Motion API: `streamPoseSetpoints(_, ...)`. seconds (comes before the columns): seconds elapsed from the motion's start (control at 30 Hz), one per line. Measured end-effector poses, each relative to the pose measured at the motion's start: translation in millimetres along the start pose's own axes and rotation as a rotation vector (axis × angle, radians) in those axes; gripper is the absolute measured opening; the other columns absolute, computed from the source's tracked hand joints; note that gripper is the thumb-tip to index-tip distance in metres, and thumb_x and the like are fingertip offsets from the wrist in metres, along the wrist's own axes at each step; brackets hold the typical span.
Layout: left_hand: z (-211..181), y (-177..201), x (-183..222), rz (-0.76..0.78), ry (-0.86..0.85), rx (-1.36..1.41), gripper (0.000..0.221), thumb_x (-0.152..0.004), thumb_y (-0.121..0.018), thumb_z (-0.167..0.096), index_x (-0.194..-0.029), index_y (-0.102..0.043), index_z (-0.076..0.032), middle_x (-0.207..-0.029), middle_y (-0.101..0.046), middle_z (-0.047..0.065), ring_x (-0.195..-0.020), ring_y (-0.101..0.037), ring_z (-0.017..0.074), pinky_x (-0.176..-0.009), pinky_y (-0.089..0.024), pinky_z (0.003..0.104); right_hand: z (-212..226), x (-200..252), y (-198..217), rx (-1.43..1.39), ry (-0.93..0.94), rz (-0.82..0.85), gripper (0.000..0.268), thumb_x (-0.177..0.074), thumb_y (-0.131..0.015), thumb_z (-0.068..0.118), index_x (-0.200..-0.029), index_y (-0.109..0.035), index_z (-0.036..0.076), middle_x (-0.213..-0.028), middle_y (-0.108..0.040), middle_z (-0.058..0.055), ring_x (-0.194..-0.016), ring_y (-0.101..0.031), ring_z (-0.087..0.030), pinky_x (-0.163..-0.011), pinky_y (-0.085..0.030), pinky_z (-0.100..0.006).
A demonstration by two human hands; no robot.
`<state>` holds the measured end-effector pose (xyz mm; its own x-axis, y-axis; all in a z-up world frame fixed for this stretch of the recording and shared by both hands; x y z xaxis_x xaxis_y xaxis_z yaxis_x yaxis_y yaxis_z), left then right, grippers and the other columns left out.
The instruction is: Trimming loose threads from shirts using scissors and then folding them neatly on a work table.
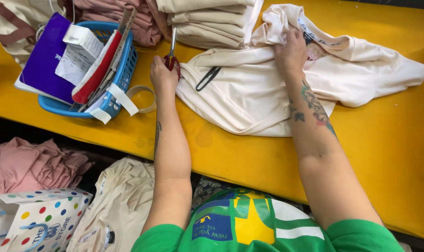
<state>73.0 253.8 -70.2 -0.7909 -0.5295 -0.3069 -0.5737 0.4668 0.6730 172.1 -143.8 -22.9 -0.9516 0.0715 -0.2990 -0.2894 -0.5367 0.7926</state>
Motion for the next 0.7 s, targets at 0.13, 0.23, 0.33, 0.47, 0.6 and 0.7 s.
streamPoseSetpoints(0.13, -45, 38, 15, 0.04, -0.048, 0.126, 0.044, -0.089, -0.075, -0.012, -0.125, -0.05, -0.009, -0.127, -0.05, 0.02, -0.112, -0.06, 0.0416, -0.097, -0.051, 0.052, -38, -15, -13, -0.505, -0.045, -0.346, 0.012, -0.093, -0.073, 0.029, -0.089, -0.068, 0.018, -0.079, -0.072, 0.003, -0.073, -0.066, -0.014, -0.071, -0.051, -0.032)
streamPoseSetpoints(0.23, -101, 32, 38, -0.298, -0.425, 0.198, 0.032, -0.088, -0.074, -0.003, -0.117, -0.06, -0.005, -0.114, -0.059, 0.017, -0.108, -0.059, 0.0358, -0.094, -0.048, 0.047, -9, 30, 26, -1.188, -0.125, -0.007, 0.023, -0.089, -0.078, 0.014, -0.085, -0.055, 0.018, -0.083, -0.062, 0.004, -0.083, -0.061, -0.006, -0.083, -0.061, -0.025)
streamPoseSetpoints(0.33, -156, -31, 83, 0.063, -0.496, 0.669, 0.033, -0.096, -0.069, -0.008, -0.125, -0.057, -0.017, -0.115, -0.066, 0.0, -0.084, -0.06, 0.0128, -0.068, -0.054, 0.025, -2, 77, 49, -1.135, -0.029, 0.335, 0.02, -0.098, -0.076, 0.001, -0.097, -0.059, 0.012, -0.091, -0.064, 0.0, -0.083, -0.064, -0.007, -0.079, -0.056, -0.013)
streamPoseSetpoints(0.47, -198, -114, 129, 0.616, -0.085, 0.834, 0.044, -0.094, -0.071, -0.028, -0.132, -0.056, -0.014, -0.112, -0.056, 0.015, -0.093, -0.064, 0.0244, -0.072, -0.065, 0.035, -26, 114, 50, -1.456, -0.206, 0.361, 0.032, -0.092, -0.078, 0.004, -0.116, -0.059, 0.014, -0.086, -0.066, 0.0, -0.085, -0.071, -0.012, -0.088, -0.064, -0.028)
streamPoseSetpoints(0.6, -223, -138, 139, 0.673, 0.141, 1.125, 0.014, -0.086, -0.064, 0.001, -0.094, -0.07, -0.009, -0.077, -0.065, 0.006, -0.068, -0.062, 0.0138, -0.062, -0.058, 0.027, -70, 112, 43, -1.55, -0.282, 0.159, 0.013, -0.096, -0.076, 0.017, -0.09, -0.067, 0.012, -0.088, -0.072, -0.002, -0.083, -0.069, -0.012, -0.079, -0.061, -0.025)
streamPoseSetpoints(0.7, -234, -152, 140, 0.822, 0.335, 1.565, 0.016, -0.09, -0.066, 0.002, -0.105, -0.066, -0.006, -0.089, -0.064, 0.011, -0.077, -0.067, 0.0238, -0.061, -0.069, 0.054, -86, 114, 62, -1.745, -0.491, -0.147, 0.02, -0.095, -0.073, 0.021, -0.106, -0.057, 0.016, -0.108, -0.07, -0.012, -0.092, -0.069, -0.026, -0.07, -0.063, -0.04)
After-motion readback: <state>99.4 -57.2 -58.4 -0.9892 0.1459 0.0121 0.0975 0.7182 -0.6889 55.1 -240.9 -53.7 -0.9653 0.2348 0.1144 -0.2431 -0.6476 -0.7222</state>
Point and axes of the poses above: each hand's wrist, its own x-axis away from the middle knuckle, its own y-axis out of the back of the hand, z = x × y, the point moved 3 cm from there along -x, towards the middle knuckle
